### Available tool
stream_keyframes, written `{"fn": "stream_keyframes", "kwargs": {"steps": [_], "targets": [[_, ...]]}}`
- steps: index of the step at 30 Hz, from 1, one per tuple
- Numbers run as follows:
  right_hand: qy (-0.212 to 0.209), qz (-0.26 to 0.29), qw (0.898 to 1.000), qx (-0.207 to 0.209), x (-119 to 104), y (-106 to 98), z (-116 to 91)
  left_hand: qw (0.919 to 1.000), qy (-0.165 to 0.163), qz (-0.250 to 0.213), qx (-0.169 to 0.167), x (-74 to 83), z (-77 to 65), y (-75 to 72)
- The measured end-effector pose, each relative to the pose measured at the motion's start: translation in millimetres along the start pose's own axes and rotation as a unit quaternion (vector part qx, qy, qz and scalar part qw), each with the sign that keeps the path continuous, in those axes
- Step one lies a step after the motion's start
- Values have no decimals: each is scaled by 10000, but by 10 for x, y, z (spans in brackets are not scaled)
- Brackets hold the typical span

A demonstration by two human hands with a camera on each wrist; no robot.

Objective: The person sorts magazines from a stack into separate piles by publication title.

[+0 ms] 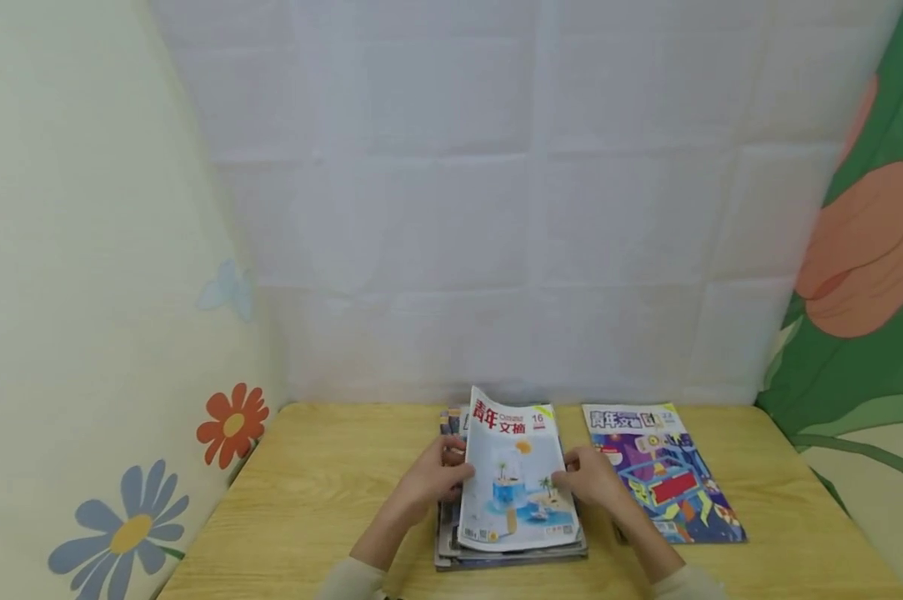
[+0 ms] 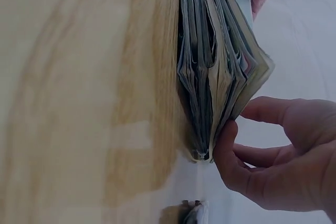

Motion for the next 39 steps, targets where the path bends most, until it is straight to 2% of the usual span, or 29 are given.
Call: {"fn": "stream_keyframes", "kwargs": {"steps": [3,6,9,15,22,28,32,36,39], "targets": [[289,261,9992,-29,54,-5,-7,9986,-159,-451,-247,-10,-5,55],[642,716,9952,-151,123,14,-9,9962,-115,-808,-314,1,-4,72],[793,1034,9913,-200,171,19,-12,9929,-19,-1126,-383,30,-2,84],[827,1583,9834,-323,233,37,-16,9867,159,-1489,-634,151,-4,121],[820,2121,9719,-598,298,15,-49,9808,160,-1735,-872,255,33,194],[746,2697,9575,-699,394,-137,-93,9772,231,-1876,-969,292,116,275],[549,3051,9476,-772,451,-303,-121,9748,150,-2050,-871,253,204,346],[355,3280,9407,-797,531,-483,-135,9696,6,-2313,-800,191,300,475],[427,3346,9388,-702,638,-604,-151,9644,-123,-2510,-820,139,357,604]]}}
Point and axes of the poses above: each hand's wrist, its own z-axis towards the middle knuckle, its own y-axis out of the palm, x = y × z, the point moved 6 cm from there along z, towards the middle knuckle, and after that the axes turned 13 degrees about -z, right-handed, at the moved point
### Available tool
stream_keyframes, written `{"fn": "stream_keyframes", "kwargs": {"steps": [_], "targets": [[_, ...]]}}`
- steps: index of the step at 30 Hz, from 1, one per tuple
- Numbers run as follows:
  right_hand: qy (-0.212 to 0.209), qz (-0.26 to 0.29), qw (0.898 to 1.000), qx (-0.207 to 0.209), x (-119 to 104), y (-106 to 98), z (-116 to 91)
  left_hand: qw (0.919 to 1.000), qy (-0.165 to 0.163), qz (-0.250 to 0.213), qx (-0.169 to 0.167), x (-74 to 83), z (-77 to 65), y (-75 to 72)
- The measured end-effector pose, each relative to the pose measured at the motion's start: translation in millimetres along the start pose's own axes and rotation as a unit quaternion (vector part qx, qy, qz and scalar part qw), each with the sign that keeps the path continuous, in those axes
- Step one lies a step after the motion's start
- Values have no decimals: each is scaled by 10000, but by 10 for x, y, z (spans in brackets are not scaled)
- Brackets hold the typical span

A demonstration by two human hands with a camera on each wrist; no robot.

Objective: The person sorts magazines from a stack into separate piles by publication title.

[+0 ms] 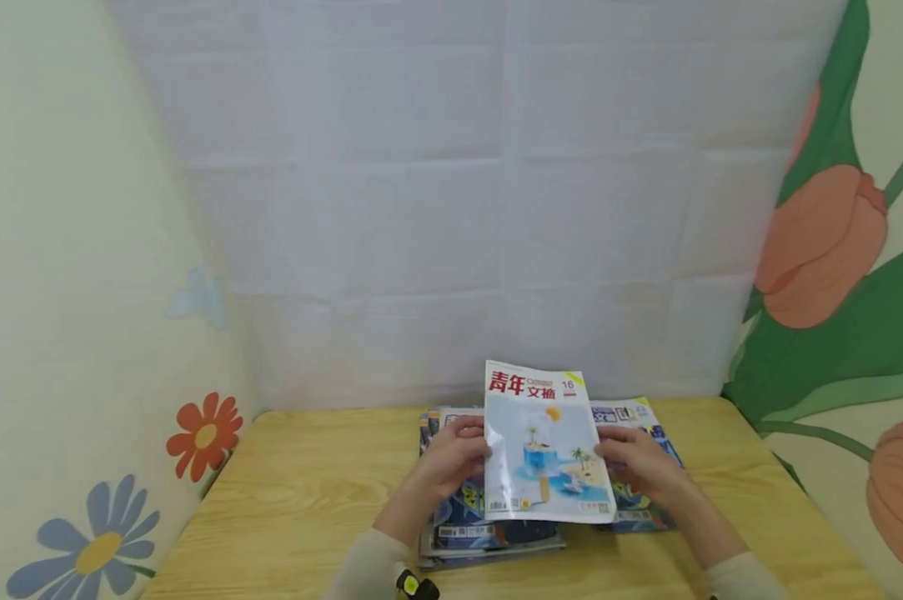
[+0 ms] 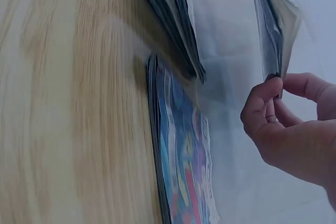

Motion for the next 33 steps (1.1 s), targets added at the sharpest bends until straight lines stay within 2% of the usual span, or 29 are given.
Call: {"fn": "stream_keyframes", "kwargs": {"steps": [4,9,13,20,26,30,33], "targets": [[-36,17,10000,64,24,-191,-40,9994,-219,-246,63,-160,88,94],[-277,-32,9994,-199,44,-366,-88,9983,-296,-490,114,-367,183,246],[-79,-60,9998,-164,123,-532,-101,9984,-279,-492,58,-533,283,390],[311,-257,9991,-112,309,-817,-88,9987,-395,275,139,-746,463,565],[221,-725,9968,-234,424,-1023,-72,9933,-517,969,346,-947,611,767],[235,-1151,9930,-87,440,-1188,-70,9915,-511,1085,504,-1045,702,936],[404,-1399,9893,97,429,-1286,-65,9909,-562,1055,617,-1092,729,1040]]}}
Point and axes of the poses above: each hand's wrist, its own z-axis towards the middle knuckle, its own y-axis out of the palm, x = y × z, the point moved 6 cm from there along z, towards the middle knuckle, and after that the axes turned 13 degrees about -z, right-handed, at the moved point
